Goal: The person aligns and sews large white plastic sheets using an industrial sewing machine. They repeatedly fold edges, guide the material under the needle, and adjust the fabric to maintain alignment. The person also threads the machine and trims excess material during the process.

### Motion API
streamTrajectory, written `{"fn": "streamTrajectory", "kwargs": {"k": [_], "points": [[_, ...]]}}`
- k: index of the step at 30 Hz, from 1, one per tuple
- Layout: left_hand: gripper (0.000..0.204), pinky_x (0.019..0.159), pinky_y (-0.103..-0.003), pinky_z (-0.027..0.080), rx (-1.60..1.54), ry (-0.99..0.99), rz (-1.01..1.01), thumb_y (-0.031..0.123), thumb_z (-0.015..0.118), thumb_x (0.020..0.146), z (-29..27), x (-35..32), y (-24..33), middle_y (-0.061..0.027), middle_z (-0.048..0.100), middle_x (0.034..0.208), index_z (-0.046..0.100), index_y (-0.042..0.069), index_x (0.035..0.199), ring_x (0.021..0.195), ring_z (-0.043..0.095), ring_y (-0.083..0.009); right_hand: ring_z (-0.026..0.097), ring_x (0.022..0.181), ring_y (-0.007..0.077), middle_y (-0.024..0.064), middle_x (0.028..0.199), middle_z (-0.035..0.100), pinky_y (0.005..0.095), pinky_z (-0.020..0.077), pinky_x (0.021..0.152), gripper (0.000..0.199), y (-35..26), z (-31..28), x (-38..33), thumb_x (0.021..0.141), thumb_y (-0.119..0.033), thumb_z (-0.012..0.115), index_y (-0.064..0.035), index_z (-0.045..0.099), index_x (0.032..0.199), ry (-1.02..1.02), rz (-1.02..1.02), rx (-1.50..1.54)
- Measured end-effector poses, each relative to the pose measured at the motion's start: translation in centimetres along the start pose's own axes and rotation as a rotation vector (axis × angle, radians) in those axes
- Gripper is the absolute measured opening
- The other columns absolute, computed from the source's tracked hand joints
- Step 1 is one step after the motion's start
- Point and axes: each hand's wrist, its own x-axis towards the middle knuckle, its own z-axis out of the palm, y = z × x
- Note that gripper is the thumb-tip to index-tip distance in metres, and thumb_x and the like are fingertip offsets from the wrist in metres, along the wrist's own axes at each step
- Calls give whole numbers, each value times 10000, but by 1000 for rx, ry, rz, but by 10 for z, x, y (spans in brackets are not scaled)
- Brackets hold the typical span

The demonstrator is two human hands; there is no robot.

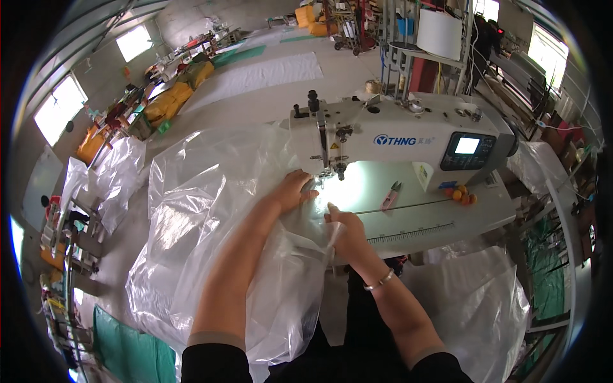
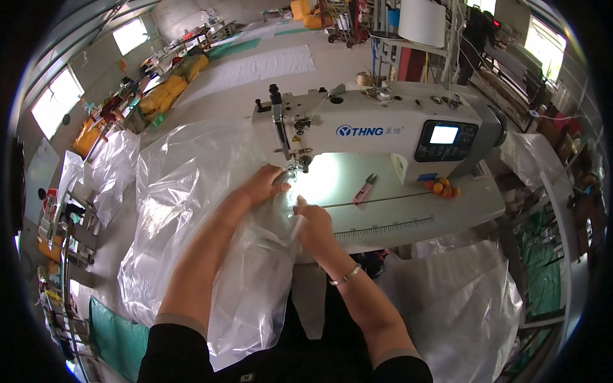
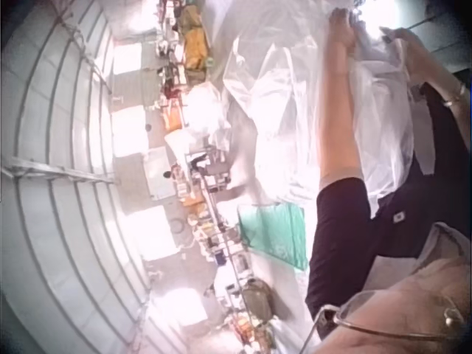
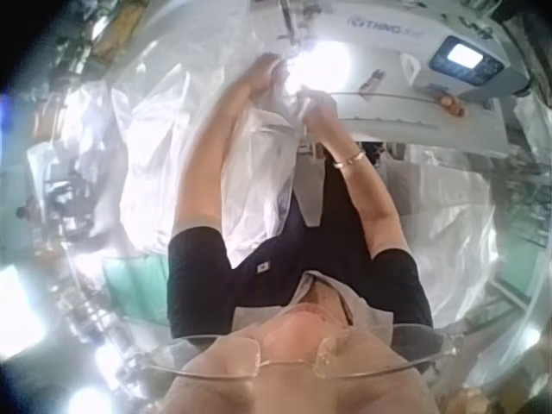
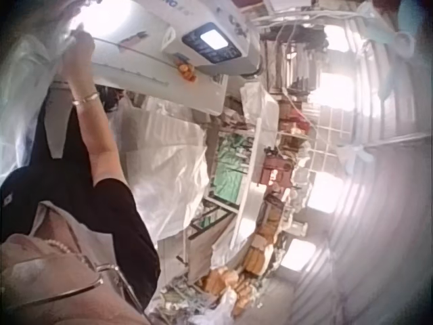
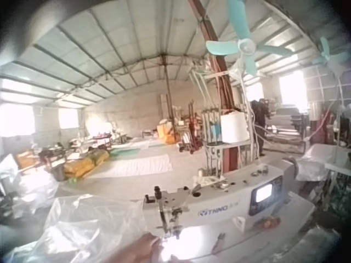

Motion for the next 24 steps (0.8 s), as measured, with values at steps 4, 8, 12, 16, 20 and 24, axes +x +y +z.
{"fn": "streamTrajectory", "kwargs": {"k": [4,8,12,16,20,24], "points": [[373,952,-379,460,-211,-34,-128,275,675,872,-74,-10,46,-161,652,1133,647,30,1151,1064,610,-328,616,710,432,219,687,618,515,488,670,167,18,-23,-62,861,-134,556,-8,591,758,-136,33,-251],[393,990,-397,433,-57,433,-320,225,659,889,-164,-100,39,-174,613,1212,594,35,1226,1145,563,-330,647,848,399,232,849,661,464,513,753,209,49,-4,-116,886,-192,560,-4,624,951,-648,80,-213],[909,1130,-459,265,304,409,-808,364,736,816,-144,-267,-27,-286,268,1486,232,-13,1472,1380,261,-423,634,1013,332,206,1057,662,437,493,872,329,81,81,-95,923,-257,544,-13,605,1136,-425,-316,66],[1039,1106,-359,301,-621,644,-972,311,727,858,-27,-378,0,-195,137,1560,-24,24,1516,1394,268,-282,625,1032,326,196,1077,657,438,487,885,339,58,119,-92,929,-264,541,-15,597,1152,-466,-186,229],[674,965,-291,439,-1083,993,-1047,153,693,882,17,-337,118,-171,426,1343,296,-24,1398,1154,508,-234,616,1050,321,185,1097,653,439,481,897,349,32,140,-124,934,-272,539,-18,590,1168,-538,182,587],[509,912,-275,464,-1316,1150,-977,105,690,874,20,-316,162,-146,519,1183,417,-44,1278,1038,556,-207,607,1069,315,175,1117,648,439,475,909,360,16,146,-134,939,-279,537,-20,583,1184,-484,609,1198]]}}
